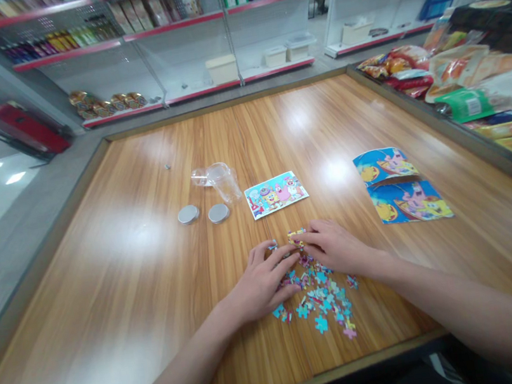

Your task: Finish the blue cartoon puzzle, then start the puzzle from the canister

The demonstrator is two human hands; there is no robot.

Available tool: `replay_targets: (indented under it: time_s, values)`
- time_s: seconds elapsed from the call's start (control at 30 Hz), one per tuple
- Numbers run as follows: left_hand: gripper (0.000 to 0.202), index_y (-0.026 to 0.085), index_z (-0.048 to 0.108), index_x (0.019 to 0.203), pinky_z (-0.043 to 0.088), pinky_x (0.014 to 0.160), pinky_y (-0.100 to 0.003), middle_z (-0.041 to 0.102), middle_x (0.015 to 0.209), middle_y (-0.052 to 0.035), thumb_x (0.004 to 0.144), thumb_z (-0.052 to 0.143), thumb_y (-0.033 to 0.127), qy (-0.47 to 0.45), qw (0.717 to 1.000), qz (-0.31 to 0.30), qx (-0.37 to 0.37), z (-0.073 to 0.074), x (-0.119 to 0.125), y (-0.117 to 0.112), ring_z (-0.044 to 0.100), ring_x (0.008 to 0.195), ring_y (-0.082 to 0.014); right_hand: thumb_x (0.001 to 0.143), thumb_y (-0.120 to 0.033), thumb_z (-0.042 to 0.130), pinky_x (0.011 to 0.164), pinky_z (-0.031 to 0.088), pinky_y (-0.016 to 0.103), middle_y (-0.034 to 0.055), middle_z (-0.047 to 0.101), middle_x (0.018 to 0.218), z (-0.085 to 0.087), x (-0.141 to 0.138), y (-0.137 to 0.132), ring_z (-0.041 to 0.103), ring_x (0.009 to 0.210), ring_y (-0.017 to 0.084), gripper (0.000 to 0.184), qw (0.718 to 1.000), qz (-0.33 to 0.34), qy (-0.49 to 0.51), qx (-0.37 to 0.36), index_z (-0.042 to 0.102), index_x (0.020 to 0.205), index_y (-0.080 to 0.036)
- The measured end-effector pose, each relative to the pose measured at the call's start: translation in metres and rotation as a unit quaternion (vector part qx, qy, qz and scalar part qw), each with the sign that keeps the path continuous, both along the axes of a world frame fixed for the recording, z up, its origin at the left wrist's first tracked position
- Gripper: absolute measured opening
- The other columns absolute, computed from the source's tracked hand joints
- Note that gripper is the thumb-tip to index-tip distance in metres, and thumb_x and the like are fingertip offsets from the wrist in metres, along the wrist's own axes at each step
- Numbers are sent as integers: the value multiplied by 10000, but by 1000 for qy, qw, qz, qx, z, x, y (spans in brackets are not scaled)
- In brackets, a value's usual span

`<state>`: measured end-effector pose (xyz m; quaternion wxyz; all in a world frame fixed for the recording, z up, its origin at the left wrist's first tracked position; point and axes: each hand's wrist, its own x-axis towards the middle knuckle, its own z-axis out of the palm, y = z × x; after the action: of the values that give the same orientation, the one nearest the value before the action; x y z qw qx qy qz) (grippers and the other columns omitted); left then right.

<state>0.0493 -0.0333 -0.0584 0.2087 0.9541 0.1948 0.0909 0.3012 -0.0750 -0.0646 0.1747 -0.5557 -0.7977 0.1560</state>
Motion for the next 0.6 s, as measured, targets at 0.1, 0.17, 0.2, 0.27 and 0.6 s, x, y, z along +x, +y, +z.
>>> replay_targets:
  time_s: [0.1,0.17,0.2,0.27,0.6]
  values:
    - [572,279,414,1512,361,1139,-610,429,1558,-57,998,527,504,6,1000,0,-4,1,0,0,309,1366,-357,1003,-234,519,856,455,353,73,606,984,0,0,1,593,947,218,338,1000,-3,1,0,640,1319,-255]
    - [567,283,419,1507,360,1139,-611,425,1564,-49,998,526,508,10,1000,2,-2,1,0,0,306,1363,-358,982,-213,543,885,459,362,78,624,1027,1,1,1,600,991,228,372,1000,-9,21,0,601,1350,-232]
    - [562,284,426,1503,359,1138,-613,425,1564,-48,997,528,508,10,1000,3,-1,1,0,0,306,1362,-359,975,-199,547,895,462,358,82,631,1063,1,1,2,602,1009,227,391,999,-15,37,-1,578,1363,-221]
    - [556,286,436,1496,356,1137,-618,427,1564,-48,994,536,505,8,1000,5,3,1,-1,0,306,1363,-362,978,-170,521,891,469,335,84,631,1112,3,1,2,609,1011,210,379,997,-28,70,-4,566,1352,-211]
    - [528,266,480,1465,370,1122,-636,429,1565,-60,990,553,485,2,1000,5,22,0,-2,2,321,1364,-377,975,-164,515,825,470,300,65,606,975,1,3,1,610,894,187,254,998,-26,52,-12,664,1178,-193]
